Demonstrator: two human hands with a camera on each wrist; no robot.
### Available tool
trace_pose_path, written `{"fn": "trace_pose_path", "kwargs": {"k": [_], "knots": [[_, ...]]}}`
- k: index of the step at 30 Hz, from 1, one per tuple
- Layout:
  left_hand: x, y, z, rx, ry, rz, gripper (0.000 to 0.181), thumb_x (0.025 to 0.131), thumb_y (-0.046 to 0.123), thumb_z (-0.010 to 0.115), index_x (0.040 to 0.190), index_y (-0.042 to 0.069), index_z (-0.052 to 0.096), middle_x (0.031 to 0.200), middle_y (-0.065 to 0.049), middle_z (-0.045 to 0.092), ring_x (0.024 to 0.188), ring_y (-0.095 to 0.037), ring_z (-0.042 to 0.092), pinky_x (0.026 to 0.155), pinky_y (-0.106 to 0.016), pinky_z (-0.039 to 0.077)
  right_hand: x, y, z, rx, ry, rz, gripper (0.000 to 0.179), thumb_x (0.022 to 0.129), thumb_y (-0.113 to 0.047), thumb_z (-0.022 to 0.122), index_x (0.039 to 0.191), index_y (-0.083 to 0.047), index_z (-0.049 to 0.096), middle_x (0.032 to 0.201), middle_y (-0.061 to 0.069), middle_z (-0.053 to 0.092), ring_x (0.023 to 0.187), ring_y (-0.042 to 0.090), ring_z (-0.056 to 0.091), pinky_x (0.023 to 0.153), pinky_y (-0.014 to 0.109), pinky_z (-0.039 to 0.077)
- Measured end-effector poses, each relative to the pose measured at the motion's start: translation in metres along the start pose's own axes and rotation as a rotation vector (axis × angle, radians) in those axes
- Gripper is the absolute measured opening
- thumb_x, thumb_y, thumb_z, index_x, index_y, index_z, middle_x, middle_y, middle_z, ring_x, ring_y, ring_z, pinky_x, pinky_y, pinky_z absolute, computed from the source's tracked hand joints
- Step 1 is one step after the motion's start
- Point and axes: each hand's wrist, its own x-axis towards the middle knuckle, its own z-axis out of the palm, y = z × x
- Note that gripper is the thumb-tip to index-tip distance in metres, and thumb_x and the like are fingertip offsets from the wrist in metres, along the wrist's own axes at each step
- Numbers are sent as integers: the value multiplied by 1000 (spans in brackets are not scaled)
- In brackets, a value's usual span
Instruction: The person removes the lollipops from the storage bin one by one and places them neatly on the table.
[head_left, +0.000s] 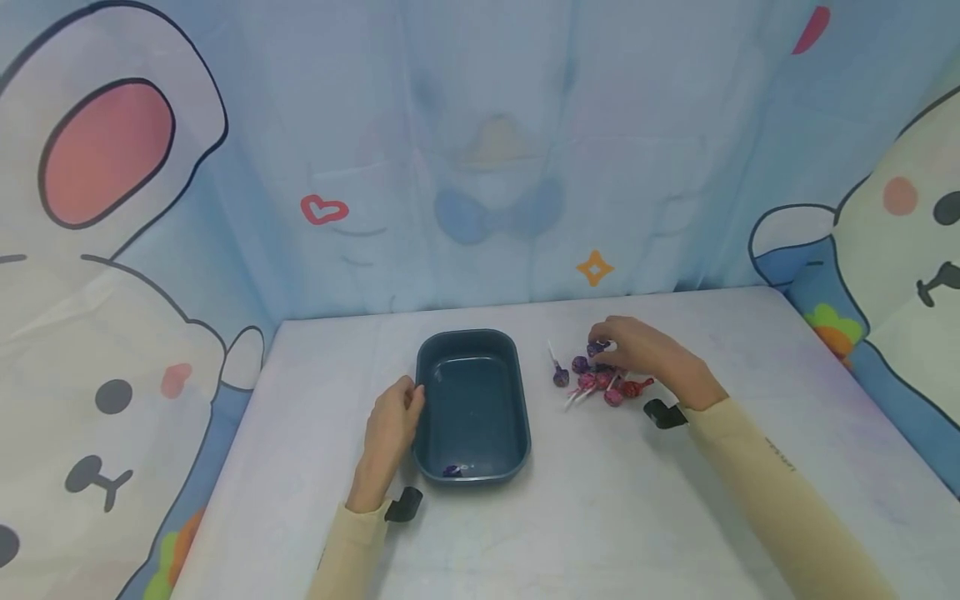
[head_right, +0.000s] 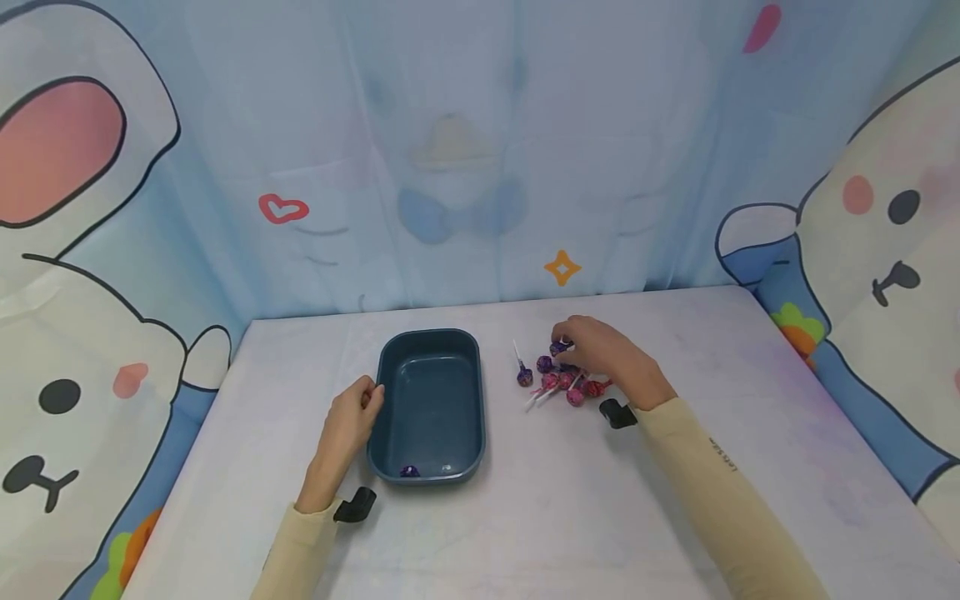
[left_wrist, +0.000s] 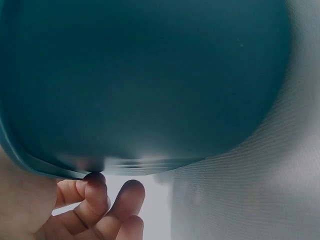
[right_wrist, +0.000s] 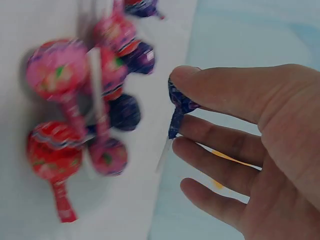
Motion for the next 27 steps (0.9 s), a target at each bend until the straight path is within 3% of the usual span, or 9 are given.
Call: {"fn": "trace_pose_path", "kwargs": {"k": [7, 14, 19, 27], "knots": [[1, 0, -1, -5, 2, -3, 24, 95, 33, 44, 82, 14, 51, 66, -1, 52, 55, -14, 47, 48, -26, 36, 9, 22, 7, 39, -4, 89, 27, 84, -22, 65, 108, -8, 62, 100, 7, 61, 85, 18, 56, 81, 42, 45], [1, -1, 0, -12, 7, 4, 24, 95, 32, 45, 81, 14, 51, 65, -1, 51, 54, -14, 46, 47, -26, 36, 15, 35, 11, 11, -12, 157, 28, 85, -18, 63, 109, -4, 62, 101, 10, 62, 93, 25, 56, 86, 47, 43], [-2, -3, 3, -15, 2, 6, 24, 95, 32, 45, 80, 14, 50, 64, -1, 51, 53, -13, 46, 47, -26, 37, 15, 42, 16, 10, -47, 175, 27, 85, -15, 62, 109, -3, 62, 100, 11, 62, 92, 25, 57, 85, 48, 43], [-1, -1, 1, -18, 8, 8, 24, 95, 32, 45, 80, 14, 51, 64, -1, 51, 53, -13, 47, 47, -26, 37, 18, 48, 20, 17, -36, 186, 27, 85, -14, 62, 109, -2, 62, 101, 12, 62, 92, 26, 57, 85, 47, 44]]}}
